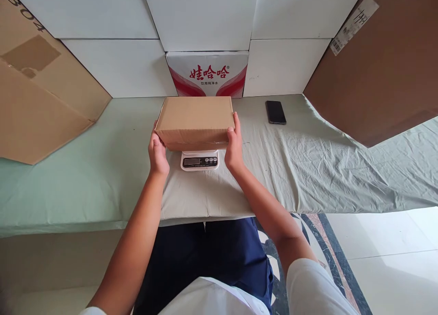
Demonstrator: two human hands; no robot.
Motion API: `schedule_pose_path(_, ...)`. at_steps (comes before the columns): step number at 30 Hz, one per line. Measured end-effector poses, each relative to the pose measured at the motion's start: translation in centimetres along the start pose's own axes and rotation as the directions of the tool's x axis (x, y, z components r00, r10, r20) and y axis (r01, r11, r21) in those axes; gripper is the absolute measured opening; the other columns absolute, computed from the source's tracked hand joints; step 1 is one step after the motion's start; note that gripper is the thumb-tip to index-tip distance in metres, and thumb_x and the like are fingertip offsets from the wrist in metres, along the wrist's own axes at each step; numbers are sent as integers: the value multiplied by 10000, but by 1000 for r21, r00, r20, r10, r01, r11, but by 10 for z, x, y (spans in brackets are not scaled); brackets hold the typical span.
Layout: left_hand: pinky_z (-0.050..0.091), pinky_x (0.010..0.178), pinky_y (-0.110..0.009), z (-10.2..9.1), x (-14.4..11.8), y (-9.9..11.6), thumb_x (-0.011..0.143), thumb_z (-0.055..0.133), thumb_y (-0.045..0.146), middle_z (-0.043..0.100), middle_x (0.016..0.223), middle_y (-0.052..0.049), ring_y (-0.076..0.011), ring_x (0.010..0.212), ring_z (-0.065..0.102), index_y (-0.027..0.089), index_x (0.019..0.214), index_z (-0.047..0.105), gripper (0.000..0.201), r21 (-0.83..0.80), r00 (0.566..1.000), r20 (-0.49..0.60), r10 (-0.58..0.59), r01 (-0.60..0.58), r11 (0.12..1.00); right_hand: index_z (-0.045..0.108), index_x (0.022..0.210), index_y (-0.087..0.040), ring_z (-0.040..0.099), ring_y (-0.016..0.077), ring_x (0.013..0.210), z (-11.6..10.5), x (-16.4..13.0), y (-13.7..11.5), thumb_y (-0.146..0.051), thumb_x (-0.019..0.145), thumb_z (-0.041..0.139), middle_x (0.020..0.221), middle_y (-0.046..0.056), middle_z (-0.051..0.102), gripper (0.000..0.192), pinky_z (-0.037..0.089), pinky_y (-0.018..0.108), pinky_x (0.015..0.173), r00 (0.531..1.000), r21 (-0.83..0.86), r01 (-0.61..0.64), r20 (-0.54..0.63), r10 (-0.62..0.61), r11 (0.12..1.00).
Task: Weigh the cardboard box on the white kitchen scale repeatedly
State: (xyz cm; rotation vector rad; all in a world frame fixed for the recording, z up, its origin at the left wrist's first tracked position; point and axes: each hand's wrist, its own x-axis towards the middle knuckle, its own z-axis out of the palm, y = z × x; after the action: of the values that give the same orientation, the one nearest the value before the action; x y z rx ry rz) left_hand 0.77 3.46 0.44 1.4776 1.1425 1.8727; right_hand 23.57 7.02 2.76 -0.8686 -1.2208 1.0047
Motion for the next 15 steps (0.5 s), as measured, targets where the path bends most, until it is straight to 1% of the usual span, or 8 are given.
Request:
schedule_pose_path(2,308,1293,-385,0,7,0,917,408,771,511,1600,-53,-279,1582,344,315,1515,498,758,9,1000,-14,20,-20,1000,349,1547,-398,242,231,1634,2,8,1,-654,933,372,1702,-82,332,666,177,534,1372,1000,28,3,-6,-2,1000)
schedule_pose_path(4,309,1293,-394,0,21,2,914,435,763,558,1553,-59,-283,1562,380,311,1480,541,732,17,999,-22,35,-35,999,370,1531,-387,245,223,1634,5,22,-1,-656,921,389,1695,-80,344,667,173,517,1377,999,40,33,-8,-33,999)
schedule_pose_path(8,342,1278,-405,4,67,2,906,491,747,645,1441,-64,-283,1501,474,284,1362,647,668,3,1000,8,18,-18,1000,404,1501,-358,275,204,1624,15,65,-5,-658,897,420,1679,-64,371,675,203,475,1377,993,48,117,-19,-116,992)
schedule_pose_path(10,365,1265,-413,9,93,-6,895,491,765,653,1425,-73,-284,1489,491,260,1326,666,687,-39,1000,23,-5,6,999,413,1497,-337,271,211,1627,21,88,-4,-681,886,423,1684,-49,366,701,207,464,1378,989,37,147,-27,-146,988)
schedule_pose_path(12,363,1266,-421,14,114,-21,865,495,802,656,1419,-86,-282,1480,502,245,1308,668,733,-79,999,10,-42,42,996,426,1490,-330,238,225,1640,28,108,3,-730,882,393,1679,-43,378,729,194,478,1381,986,16,162,-29,-161,987)
schedule_pose_path(15,322,1287,-415,19,130,-47,814,506,851,631,1455,-98,-272,1502,473,242,1292,660,789,-105,993,-33,-114,110,988,451,1479,-299,232,231,1641,36,127,24,-766,879,348,1665,-12,411,767,195,493,1375,988,27,145,-49,-144,989)
